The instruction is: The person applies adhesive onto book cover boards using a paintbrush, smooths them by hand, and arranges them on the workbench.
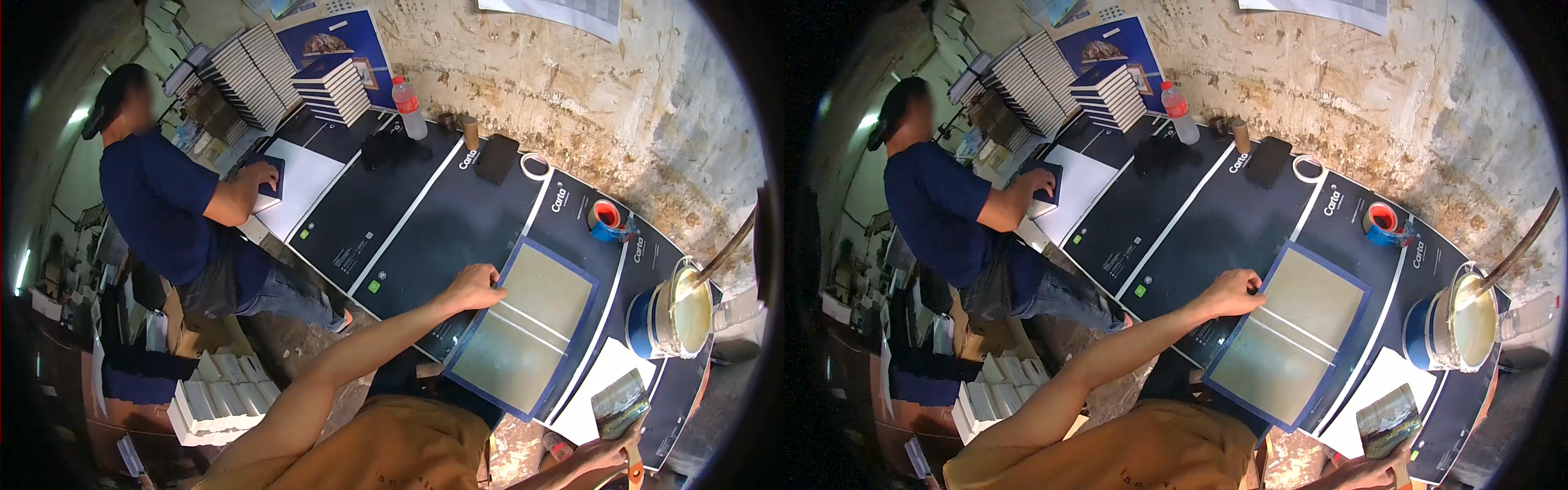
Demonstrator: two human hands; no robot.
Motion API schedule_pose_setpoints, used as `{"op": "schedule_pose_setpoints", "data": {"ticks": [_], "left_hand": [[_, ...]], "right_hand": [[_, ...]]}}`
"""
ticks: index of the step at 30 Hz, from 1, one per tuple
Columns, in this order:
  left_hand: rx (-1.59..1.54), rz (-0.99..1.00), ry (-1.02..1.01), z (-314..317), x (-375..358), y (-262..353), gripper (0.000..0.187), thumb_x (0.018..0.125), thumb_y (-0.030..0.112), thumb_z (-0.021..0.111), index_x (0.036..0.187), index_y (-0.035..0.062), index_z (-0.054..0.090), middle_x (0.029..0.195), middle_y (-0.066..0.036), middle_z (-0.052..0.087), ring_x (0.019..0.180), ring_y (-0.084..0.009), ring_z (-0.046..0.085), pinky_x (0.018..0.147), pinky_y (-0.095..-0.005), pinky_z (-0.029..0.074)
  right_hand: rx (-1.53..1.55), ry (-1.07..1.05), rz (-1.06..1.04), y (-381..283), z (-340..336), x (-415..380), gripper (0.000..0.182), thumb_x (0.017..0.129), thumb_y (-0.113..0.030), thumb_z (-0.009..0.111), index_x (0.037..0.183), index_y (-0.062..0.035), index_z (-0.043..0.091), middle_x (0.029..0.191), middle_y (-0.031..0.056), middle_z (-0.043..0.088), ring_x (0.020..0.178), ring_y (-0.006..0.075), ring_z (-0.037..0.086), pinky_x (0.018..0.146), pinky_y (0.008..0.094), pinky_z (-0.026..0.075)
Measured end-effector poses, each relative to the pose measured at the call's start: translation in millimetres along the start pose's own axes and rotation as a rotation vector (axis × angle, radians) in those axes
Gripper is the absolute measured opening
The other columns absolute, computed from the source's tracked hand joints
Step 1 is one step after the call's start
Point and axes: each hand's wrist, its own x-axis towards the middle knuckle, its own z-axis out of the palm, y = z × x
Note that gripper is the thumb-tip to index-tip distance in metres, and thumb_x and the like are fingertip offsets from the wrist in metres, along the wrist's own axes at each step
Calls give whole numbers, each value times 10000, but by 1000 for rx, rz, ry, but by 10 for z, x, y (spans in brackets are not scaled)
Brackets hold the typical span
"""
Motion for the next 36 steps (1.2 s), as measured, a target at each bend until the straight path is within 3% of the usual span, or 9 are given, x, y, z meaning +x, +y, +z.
{"op": "schedule_pose_setpoints", "data": {"ticks": [7, 14, 16, 17, 26, 31, 36], "left_hand": [[-237, -100, -130, -140, -44, 69, 422, 799, 215, 678, 1117, -59, 642, 956, -146, 715, 757, -173, 684, 690, -285, 545], [-213, -55, -78, 15, 75, -87, 369, 800, 246, 654, 1040, -34, 659, 820, -70, 694, 639, -127, 624, 502, -298, 466], [-176, -103, -138, -143, -51, 126, 360, 800, 265, 636, 1023, -17, 668, 785, -57, 679, 632, -129, 608, 456, -307, 432], [-166, -114, -138, -172, -79, 172, 354, 800, 269, 629, 1015, -9, 671, 778, -53, 673, 628, -127, 600, 446, -309, 420], [-191, -146, -128, 0, 99, -84, 246, 815, 237, 619, 910, 15, 665, 706, -39, 620, 601, -96, 548, 493, -270, 418], [-357, -173, -176, -139, 114, -259, 204, 858, 222, 617, 878, 22, 655, 684, -8, 575, 587, -85, 507, 517, -241, 426], [-313, -213, -151, -951, 220, -1015, 270, 839, 273, 648, 920, 18, 681, 689, -32, 546, 558, -89, 485, 446, -216, 364]], "right_hand": [[34, 34, 73, 9, 69, -93, 373, 943, -273, 618, 1103, 62, 644, 1101, 129, 626, 1034, 210, 576, 967, 400, 438], [37, 3, 57, -13, 99, -81, 348, 942, -287, 623, 1037, 47, 647, 1049, 107, 618, 1003, 195, 572, 940, 387, 441], [23, -22, 67, 128, 8, -18, 380, 962, -284, 595, 1155, 39, 645, 1175, 121, 623, 1103, 229, 573, 1003, 424, 431], [16, -35, 73, 204, -46, 11, 404, 973, -283, 582, 1213, 35, 644, 1238, 128, 626, 1153, 246, 573, 1035, 442, 427], [31, -55, 63, 63, 25, -66, 337, 986, -214, 557, 1172, 41, 671, 1122, 74, 642, 980, 157, 565, 934, 374, 450], [-7, -97, 39, 139, -87, -7, 360, 991, -235, 549, 1200, 35, 661, 1171, 88, 643, 1055, 184, 583, 979, 387, 442], [5, -37, 64, 234, -189, 25, 386, 992, -262, 552, 1206, 43, 649, 1230, 112, 627, 1140, 216, 577, 1021, 403, 430]]}}
